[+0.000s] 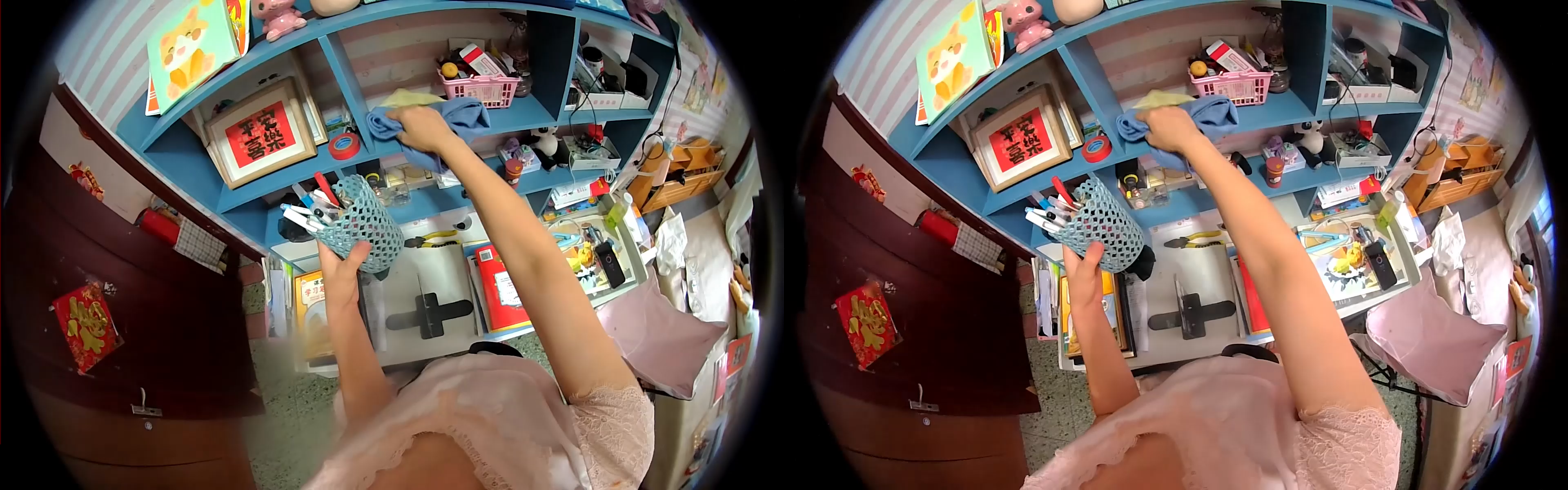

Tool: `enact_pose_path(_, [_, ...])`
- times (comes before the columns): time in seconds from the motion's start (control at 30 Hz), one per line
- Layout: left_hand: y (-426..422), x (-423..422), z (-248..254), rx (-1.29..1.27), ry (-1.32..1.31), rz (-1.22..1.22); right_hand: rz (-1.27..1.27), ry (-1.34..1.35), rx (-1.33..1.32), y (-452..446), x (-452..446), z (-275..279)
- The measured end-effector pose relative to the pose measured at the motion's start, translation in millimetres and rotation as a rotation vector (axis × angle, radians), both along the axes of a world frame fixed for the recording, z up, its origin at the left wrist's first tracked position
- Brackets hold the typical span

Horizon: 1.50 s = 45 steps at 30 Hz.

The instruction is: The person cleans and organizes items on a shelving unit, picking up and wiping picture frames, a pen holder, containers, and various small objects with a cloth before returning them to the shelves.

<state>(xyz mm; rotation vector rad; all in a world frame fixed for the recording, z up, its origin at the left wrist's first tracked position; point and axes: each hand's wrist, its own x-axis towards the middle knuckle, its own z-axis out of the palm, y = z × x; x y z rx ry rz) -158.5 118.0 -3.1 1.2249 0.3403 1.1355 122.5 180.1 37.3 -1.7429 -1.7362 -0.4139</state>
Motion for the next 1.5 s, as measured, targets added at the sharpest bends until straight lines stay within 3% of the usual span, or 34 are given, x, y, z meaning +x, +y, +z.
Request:
enact_pose_path(0.1, [3.3, 8.1, -1.7, -0.028, -0.015, 0.013, 0.181, 0.028, 0.145, -40.3, -14.6, -9.0])
enact_pose_path(0.17, [10.3, 13.3, -3.4, -0.063, -0.03, 0.022, 0.321, 0.14, 0.037, -74.8, -22.8, -5.8])
enact_pose_path(0.2, [15.0, 14.6, -7.1, -0.056, -0.04, 0.005, 0.326, 0.288, -0.225, -97.9, -30.7, 14.2])
enact_pose_path(0.23, [18.2, 17.0, -7.4, -0.056, -0.044, 0.005, 0.386, 0.414, -0.192, -103.5, -29.3, 10.7])
enact_pose_path(0.37, [20.3, 25.3, -3.9, -0.07, -0.093, -0.017, 0.106, 0.647, 0.536, -103.0, -35.8, 22.1])
enact_pose_path(0.43, [16.4, 28.6, 0.0, -0.06, -0.104, -0.03, 0.095, 0.682, 0.524, -93.1, -36.4, 29.0])
enact_pose_path(0.5, [17.3, 26.8, -1.0, -0.066, -0.088, -0.042, -0.038, 0.166, 0.513, -66.6, -38.0, 14.3])
enact_pose_path(0.57, [18.2, 25.8, -2.5, -0.065, -0.06, -0.039, -0.042, 0.003, 0.255, -36.6, -39.5, -20.9])
enact_pose_path(0.63, [16.9, 23.9, -0.3, -0.065, -0.047, -0.021, -0.13, -0.074, 0.307, -27.4, -44.6, -16.4])
enact_pose_path(0.73, [10.5, 18.2, 8.6, -0.039, 0.02, -0.01, -0.298, 0.101, 0.094, -5.9, -27.0, 4.1])
enact_pose_path(0.77, [9.1, 16.9, 10.9, -0.038, 0.04, -0.013, -0.352, 0.064, 0.247, 9.5, -15.7, -1.9])
enact_pose_path(0.87, [7.6, 15.6, 14.7, -0.018, 0.061, -0.019, -0.448, 0.092, 0.23, 24.6, -5.2, 1.6])
enact_pose_path(0.97, [6.8, 17.4, 13.0, 0.01, 0.064, -0.007, -0.347, -0.031, 0.217, 11.8, -14.1, -4.2])
enact_pose_path(1.03, [8.7, 23.0, 12.2, 0.019, 0.04, 0.001, -0.053, 0.029, 0.241, -16.8, -24.8, -6.3])
enact_pose_path(1.17, [16.0, 33.1, 9.6, 0.035, -0.044, -0.003, 0.04, 0.213, 0.194, -71.6, -42.2, 5.5])
enact_pose_path(1.23, [16.5, 35.4, 12.2, 0.023, -0.051, -0.006, 0.095, 0.705, 0.245, -89.2, -46.3, 30.4])
enact_pose_path(1.33, [21.4, 38.9, 14.4, 0.008, -0.139, 0.035, 0.269, 0.52, 0.671, -96.5, -62.5, 79.2])
enact_pose_path(1.43, [24.1, 36.1, 13.8, -0.028, -0.161, 0.018, 0.287, 0.379, 0.745, -80.2, -76.2, 106.9])
enact_pose_path(1.5, [25.7, 28.6, 10.9, -0.033, -0.124, 0.029, 0.137, 0.059, 0.774, -55.6, -77.6, 109.7])
